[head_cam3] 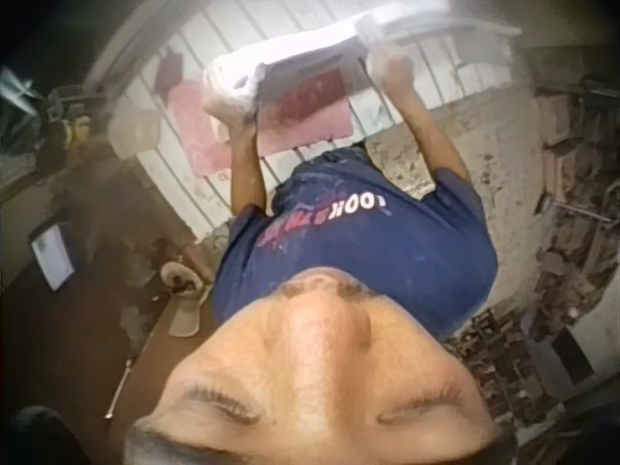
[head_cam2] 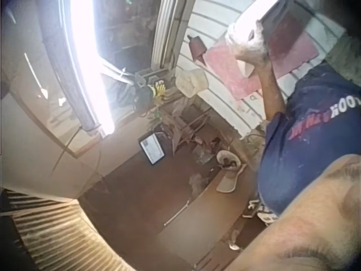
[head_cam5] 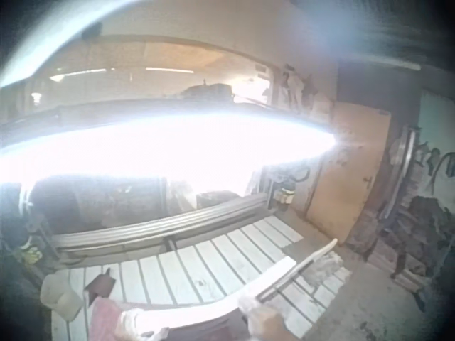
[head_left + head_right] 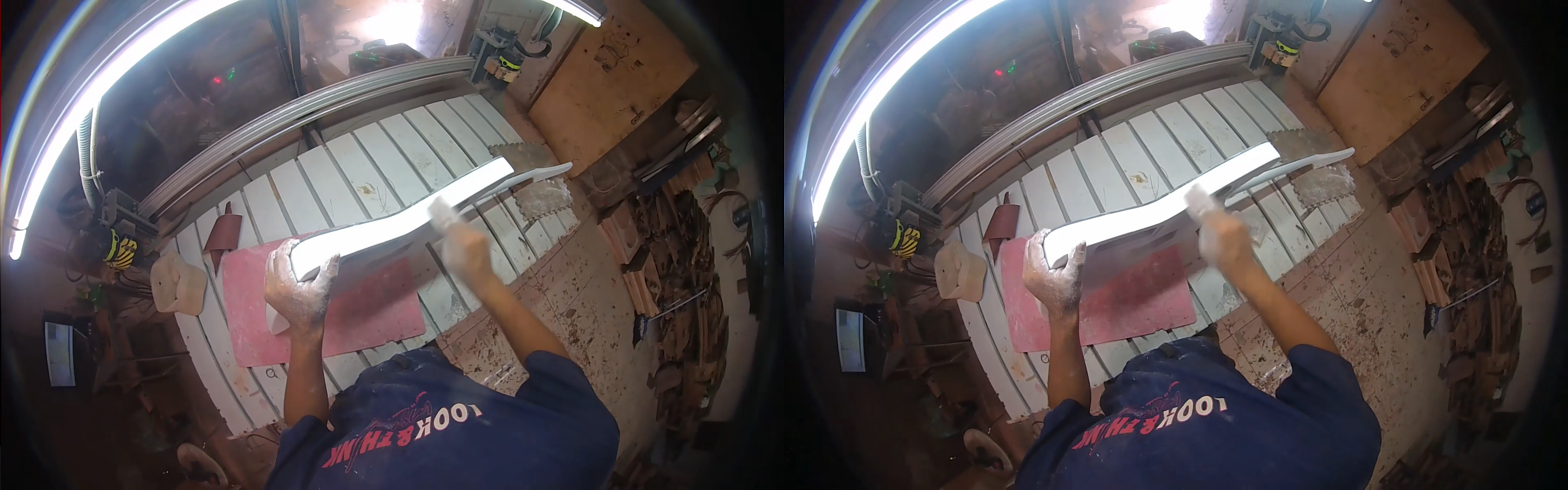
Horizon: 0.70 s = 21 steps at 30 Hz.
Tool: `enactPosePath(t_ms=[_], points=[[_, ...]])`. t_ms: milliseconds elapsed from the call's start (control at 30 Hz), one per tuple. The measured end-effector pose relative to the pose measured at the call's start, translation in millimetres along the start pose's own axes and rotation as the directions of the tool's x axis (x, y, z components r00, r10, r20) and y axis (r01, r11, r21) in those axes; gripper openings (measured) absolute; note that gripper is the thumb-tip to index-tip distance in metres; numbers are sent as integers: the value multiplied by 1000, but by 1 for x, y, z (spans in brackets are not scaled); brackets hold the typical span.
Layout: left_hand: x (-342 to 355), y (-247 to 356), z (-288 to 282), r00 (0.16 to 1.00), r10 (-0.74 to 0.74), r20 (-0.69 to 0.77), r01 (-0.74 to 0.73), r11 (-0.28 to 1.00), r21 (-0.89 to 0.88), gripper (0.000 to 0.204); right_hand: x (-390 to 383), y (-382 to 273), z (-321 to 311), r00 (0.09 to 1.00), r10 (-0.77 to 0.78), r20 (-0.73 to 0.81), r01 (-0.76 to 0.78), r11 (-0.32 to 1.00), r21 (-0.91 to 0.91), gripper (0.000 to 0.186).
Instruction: The person sands the perimeter and flat surfaces of a white guitar body using a sanding block. They turn the guitar body over multiple times to sand different edges and apply the block in repeated strokes to smooth the finish.
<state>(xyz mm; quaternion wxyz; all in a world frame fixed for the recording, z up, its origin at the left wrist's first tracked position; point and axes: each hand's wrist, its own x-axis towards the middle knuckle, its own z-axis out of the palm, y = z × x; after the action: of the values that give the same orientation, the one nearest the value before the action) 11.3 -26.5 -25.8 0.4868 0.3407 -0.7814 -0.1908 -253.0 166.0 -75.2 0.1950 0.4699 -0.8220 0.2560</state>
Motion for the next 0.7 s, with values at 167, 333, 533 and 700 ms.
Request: enactPosePath(t_ms=[167, 333, 533, 700], points=[[-9, 14, -6, 999, 46, 8, -45, 998, -53, 59, 34, 52, -31, 990, -30, -139, 42, 995, 88, 43], [-19, 11, -11, 994, 106, 30, -104, 992, -69, 62, 0, -31, -24, 954, 279, 112, -278, 960, -28, 46], [-32, 19, -18, 991, 136, 20, -135, 990, -40, 67, 20, 46, -46, 992, 122, -36, -114, 978, 173, 38], [-34, 20, -23, 990, 137, 42, -136, 990, -44, 63, -12, -9, -28, 998, 59, -17, -59, 998, -18, 44]])
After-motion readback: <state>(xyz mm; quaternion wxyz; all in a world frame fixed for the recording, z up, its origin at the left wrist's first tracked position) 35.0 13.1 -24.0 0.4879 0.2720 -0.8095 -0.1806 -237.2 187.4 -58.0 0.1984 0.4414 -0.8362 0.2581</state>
